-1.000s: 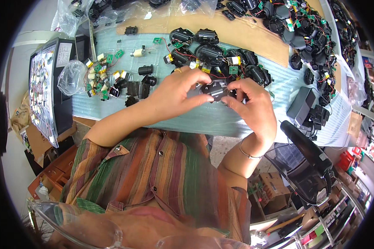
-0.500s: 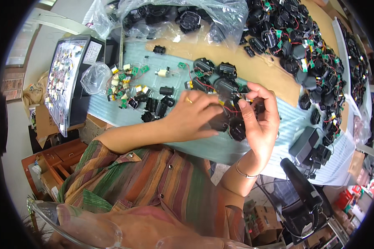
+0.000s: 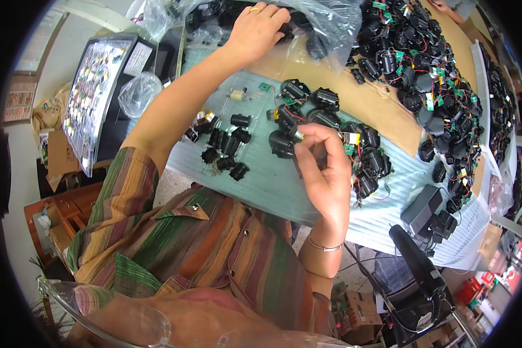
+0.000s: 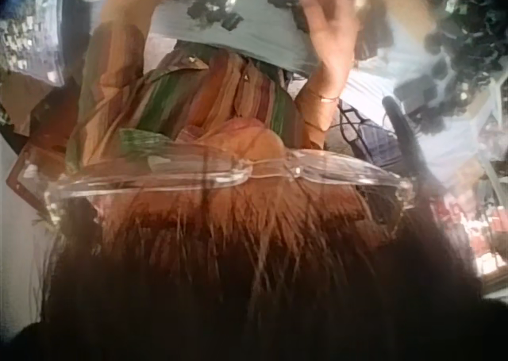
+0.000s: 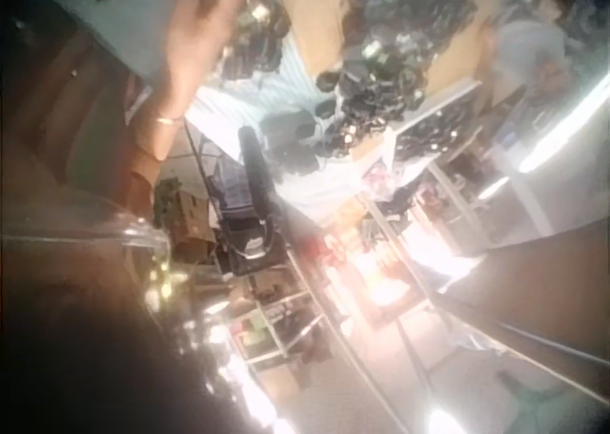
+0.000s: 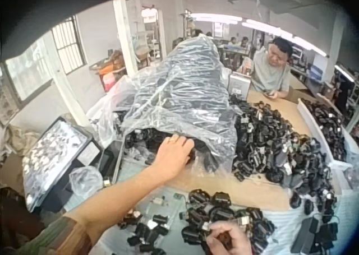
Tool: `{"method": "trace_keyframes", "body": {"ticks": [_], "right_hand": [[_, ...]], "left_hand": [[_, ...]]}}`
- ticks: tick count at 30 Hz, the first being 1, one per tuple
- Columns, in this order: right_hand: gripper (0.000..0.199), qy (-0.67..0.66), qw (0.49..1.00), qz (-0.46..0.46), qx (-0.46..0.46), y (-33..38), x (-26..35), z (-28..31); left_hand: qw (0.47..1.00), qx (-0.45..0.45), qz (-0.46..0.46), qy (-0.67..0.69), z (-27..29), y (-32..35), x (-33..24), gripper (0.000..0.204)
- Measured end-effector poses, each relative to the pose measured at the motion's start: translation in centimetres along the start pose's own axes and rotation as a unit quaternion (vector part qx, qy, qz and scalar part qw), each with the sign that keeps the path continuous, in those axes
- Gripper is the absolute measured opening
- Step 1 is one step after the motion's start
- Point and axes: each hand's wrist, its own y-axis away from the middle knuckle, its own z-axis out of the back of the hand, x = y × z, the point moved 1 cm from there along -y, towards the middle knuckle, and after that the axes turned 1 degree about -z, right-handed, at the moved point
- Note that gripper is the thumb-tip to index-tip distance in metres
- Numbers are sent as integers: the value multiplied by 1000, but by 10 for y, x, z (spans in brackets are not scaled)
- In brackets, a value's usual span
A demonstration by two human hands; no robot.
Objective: The person assembles small black cylindrical electronic components by hand. They pick up a housing, insert a white cylindrical insert, and attach a circuit board with wires, repeating this process for multiple units on a cluttered workbench.
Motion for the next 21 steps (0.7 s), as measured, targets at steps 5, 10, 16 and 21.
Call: {"method": "trace_keyframes", "body": {"ticks": [5,10,16,21], "right_hand": [[21,257,960,99,43,-21,8,-29],[22,376,890,243,86,-73,-6,-80],[26,554,773,256,175,-107,-40,-127],[34,372,899,167,158,-117,-30,-95]], "left_hand": [[907,-41,231,349,45,31,13,22],[658,-70,427,617,109,87,11,17],[615,-120,411,662,121,152,8,35],[559,-158,411,703,131,180,4,21]]}}
